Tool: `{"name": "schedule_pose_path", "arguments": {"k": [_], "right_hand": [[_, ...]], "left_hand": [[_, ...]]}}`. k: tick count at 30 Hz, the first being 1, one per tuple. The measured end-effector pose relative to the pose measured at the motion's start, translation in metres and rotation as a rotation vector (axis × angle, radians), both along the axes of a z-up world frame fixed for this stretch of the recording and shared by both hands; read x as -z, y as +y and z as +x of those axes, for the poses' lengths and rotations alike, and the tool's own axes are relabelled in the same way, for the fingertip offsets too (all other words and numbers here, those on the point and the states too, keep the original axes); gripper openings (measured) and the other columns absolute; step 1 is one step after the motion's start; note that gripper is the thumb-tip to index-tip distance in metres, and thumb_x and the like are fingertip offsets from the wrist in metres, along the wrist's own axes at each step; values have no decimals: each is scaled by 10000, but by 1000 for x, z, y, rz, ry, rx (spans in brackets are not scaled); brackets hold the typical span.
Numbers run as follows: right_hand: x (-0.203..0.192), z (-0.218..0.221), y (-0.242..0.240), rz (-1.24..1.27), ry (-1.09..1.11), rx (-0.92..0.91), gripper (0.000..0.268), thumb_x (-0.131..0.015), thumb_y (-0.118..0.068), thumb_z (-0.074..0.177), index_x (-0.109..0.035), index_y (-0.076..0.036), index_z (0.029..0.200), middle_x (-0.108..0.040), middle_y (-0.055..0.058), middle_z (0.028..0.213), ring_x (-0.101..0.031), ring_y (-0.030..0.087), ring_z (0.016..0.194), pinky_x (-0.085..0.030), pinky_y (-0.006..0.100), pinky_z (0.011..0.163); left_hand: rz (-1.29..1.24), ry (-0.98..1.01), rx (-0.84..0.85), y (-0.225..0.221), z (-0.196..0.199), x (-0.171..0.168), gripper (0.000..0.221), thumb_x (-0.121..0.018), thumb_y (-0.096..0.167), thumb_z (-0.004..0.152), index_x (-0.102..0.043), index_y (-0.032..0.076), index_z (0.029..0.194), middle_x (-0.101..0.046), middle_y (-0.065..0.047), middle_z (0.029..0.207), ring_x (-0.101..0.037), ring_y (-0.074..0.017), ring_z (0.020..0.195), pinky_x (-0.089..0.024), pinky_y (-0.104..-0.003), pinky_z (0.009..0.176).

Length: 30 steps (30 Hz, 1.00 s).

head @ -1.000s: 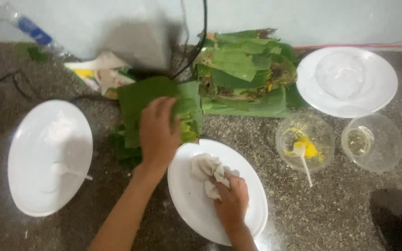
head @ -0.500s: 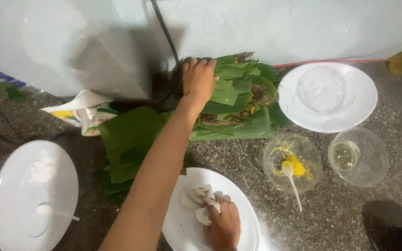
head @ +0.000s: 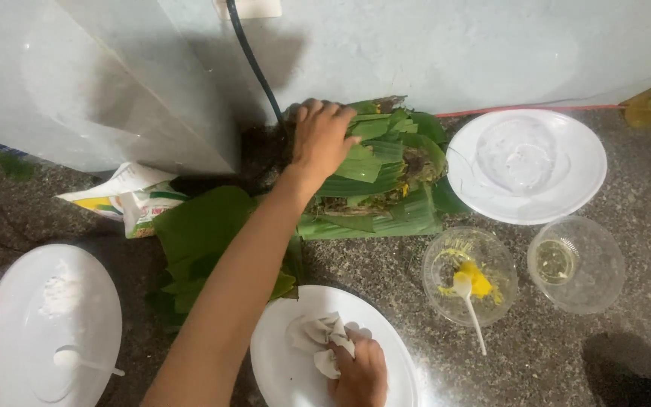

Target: Wiping and cleaning banana leaves with a cloth on a kitchen counter.

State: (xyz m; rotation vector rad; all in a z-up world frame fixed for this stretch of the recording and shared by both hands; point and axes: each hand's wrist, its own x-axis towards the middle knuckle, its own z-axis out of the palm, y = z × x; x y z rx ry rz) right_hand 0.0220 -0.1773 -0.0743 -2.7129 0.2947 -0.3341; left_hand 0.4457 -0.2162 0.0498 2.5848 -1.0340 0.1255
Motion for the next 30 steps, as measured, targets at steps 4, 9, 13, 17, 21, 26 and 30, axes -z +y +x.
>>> {"name": "schedule_pose_path", "arguments": {"k": [4, 9, 13, 17, 21, 26, 30], "right_hand": [[0, 0, -1, -59, 11, -19, 558, -778, -225, 482, -716, -225, 1036, -614, 115, 1240, -580, 376, 903, -514, 475, 736], [-4, 3, 2, -11, 8, 19, 447, -736, -202, 539, -745, -229, 986, -608, 86, 1233, -573, 378, 883, -525, 496, 722], [-16, 7, 1, -1, -82, 11, 474, -662, -202, 552, -718, -223, 1023, -621, 111, 1222, -584, 365, 889, -509, 460, 717], [-37, 16, 3, -8, -180, 24, 363, -578, -183, 706, -696, -184, 1049, -624, 147, 1117, -556, 359, 781, -485, 441, 674], [-40, 15, 5, -36, -162, 53, 280, -609, -199, 768, -692, -194, 1036, -623, 125, 1116, -554, 353, 777, -487, 445, 672], [-34, 9, 2, 14, -67, -6, 513, -751, -106, 544, -678, -113, 1052, -619, 154, 1109, -562, 382, 859, -520, 490, 708], [-38, 10, 3, 56, -3, 18, 474, -736, -127, 615, -699, -126, 1087, -629, 118, 1193, -573, 371, 935, -535, 481, 742]], "left_hand": [[55, 52, 51, -17, -24, -23, 433, -738, 317, 871, -645, 142, 1256, -604, -120, 1279, -482, -350, 1236, -342, -516, 1060], [217, 7, 210, -47, -39, -3, 584, -775, 321, 796, -607, 127, 1320, -594, -121, 1365, -460, -332, 1303, -330, -489, 1126], [243, -62, 219, -63, -35, 15, 465, -737, -11, 790, -669, 97, 1236, -616, -166, 1219, -504, -369, 1172, -387, -487, 998], [157, 208, 176, -64, -37, -13, 596, -669, -47, 835, -537, 72, 1404, -463, -282, 1445, -410, -442, 1355, -253, -586, 1175], [-114, 261, 198, -57, -38, -45, 181, -667, 2, 938, -682, 65, 1107, -741, -80, 917, -719, -126, 678, -620, -248, 570], [-490, 179, 415, -46, -23, -95, 132, -637, -65, 928, -589, 18, 1017, -684, -84, 766, -629, -85, 536, -488, -152, 407], [-577, -35, 457, -27, -22, -135, 385, -728, -103, 901, -528, 46, 1195, -663, -43, 678, -568, -69, 468, -341, -201, 335]]}}
